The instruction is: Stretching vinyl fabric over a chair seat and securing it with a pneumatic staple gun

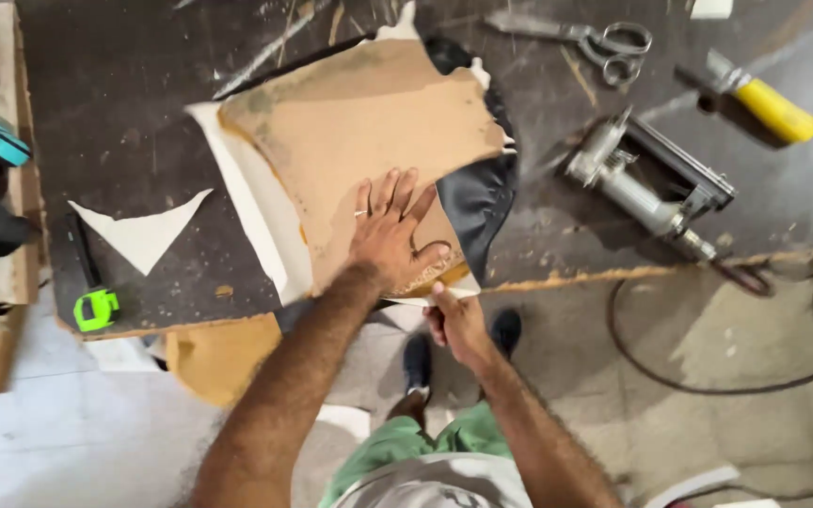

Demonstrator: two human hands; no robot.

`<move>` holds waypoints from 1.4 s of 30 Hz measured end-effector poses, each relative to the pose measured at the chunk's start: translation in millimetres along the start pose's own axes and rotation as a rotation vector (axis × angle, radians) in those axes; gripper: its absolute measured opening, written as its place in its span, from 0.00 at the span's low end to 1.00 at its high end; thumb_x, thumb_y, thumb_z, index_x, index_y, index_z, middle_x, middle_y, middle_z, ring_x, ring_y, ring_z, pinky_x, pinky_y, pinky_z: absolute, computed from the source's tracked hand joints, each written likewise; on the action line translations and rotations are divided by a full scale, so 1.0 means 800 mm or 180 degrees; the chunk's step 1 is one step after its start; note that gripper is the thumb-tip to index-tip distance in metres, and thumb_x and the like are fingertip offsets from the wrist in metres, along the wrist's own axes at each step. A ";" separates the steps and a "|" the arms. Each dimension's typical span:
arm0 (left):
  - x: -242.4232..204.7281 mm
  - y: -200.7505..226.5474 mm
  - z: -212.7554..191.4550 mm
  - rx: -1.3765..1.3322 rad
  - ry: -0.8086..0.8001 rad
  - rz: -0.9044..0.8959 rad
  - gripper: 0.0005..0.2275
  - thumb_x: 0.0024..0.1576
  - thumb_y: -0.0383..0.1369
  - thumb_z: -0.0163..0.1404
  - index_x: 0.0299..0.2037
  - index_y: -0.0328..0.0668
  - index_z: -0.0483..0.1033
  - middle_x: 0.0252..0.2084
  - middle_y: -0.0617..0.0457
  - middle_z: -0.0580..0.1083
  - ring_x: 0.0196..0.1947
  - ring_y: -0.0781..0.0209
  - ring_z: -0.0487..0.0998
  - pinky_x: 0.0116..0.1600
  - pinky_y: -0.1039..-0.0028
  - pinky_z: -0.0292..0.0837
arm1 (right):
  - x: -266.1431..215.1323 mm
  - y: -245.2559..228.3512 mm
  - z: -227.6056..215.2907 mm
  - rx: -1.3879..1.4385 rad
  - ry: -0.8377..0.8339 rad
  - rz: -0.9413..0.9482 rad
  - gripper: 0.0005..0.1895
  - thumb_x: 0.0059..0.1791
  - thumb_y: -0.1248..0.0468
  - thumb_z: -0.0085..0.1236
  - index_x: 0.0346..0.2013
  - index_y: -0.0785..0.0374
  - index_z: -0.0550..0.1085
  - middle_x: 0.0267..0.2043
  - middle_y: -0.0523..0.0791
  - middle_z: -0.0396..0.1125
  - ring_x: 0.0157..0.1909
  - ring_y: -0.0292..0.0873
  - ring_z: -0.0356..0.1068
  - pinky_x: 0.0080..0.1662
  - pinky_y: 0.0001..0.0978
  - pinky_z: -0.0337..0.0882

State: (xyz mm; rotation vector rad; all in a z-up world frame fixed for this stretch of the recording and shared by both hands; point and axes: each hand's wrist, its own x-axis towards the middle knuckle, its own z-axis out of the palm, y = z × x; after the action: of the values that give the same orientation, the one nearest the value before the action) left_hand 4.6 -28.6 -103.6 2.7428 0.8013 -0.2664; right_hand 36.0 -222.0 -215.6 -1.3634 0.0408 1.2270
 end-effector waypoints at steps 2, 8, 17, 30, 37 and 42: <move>-0.005 -0.007 -0.004 0.0072 -0.0098 0.0304 0.41 0.54 0.67 0.40 0.76 0.61 0.49 0.79 0.47 0.47 0.79 0.44 0.41 0.76 0.40 0.28 | -0.021 0.034 0.013 0.0418 -0.0313 -0.0498 0.28 0.57 0.51 0.52 0.19 0.69 0.72 0.08 0.48 0.58 0.04 0.38 0.55 0.09 0.28 0.56; -0.003 -0.028 0.035 0.0134 0.0416 0.0684 0.43 0.53 0.72 0.35 0.75 0.61 0.52 0.79 0.46 0.48 0.78 0.42 0.45 0.76 0.40 0.32 | -0.034 0.052 0.020 0.0232 0.0005 -0.0005 0.28 0.56 0.55 0.51 0.14 0.67 0.71 0.06 0.46 0.52 0.05 0.38 0.48 0.10 0.28 0.50; 0.000 -0.026 0.037 0.0492 -0.0151 0.0465 0.42 0.47 0.67 0.48 0.72 0.64 0.57 0.79 0.51 0.45 0.79 0.46 0.38 0.77 0.41 0.27 | -0.041 -0.013 0.045 -0.0025 -0.0059 0.0243 0.29 0.56 0.58 0.53 0.10 0.63 0.67 0.05 0.46 0.54 0.07 0.36 0.51 0.14 0.22 0.51; -0.011 -0.057 0.011 -0.0904 0.0421 0.1000 0.29 0.52 0.43 0.42 0.68 0.60 0.67 0.77 0.56 0.56 0.79 0.49 0.45 0.77 0.43 0.28 | 0.026 -0.111 0.064 0.0145 0.0022 0.1911 0.14 0.55 0.55 0.39 0.27 0.55 0.65 0.15 0.32 0.48 0.12 0.28 0.46 0.14 0.17 0.49; -0.018 -0.048 -0.052 0.0211 -0.1228 0.1223 0.49 0.44 0.49 0.59 0.77 0.60 0.43 0.81 0.53 0.37 0.80 0.45 0.30 0.78 0.48 0.24 | 0.049 -0.115 0.050 0.0431 -0.0534 0.2706 0.10 0.57 0.56 0.33 0.34 0.51 0.62 0.19 0.27 0.45 0.16 0.26 0.47 0.17 0.13 0.51; -0.004 -0.047 -0.046 0.0464 -0.1406 0.1158 0.45 0.51 0.61 0.51 0.77 0.66 0.39 0.81 0.57 0.34 0.80 0.48 0.30 0.79 0.50 0.21 | 0.024 -0.208 -0.052 -0.3213 0.0247 0.0180 0.19 0.45 0.33 0.61 0.38 0.36 0.84 0.38 0.36 0.80 0.48 0.47 0.78 0.50 0.33 0.76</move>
State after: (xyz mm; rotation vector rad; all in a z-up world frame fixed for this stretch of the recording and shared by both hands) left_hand -15.0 11.9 -75.5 2.7335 0.1700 -0.8378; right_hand 180.2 -197.0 -124.2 -2.2789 -0.5573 1.2847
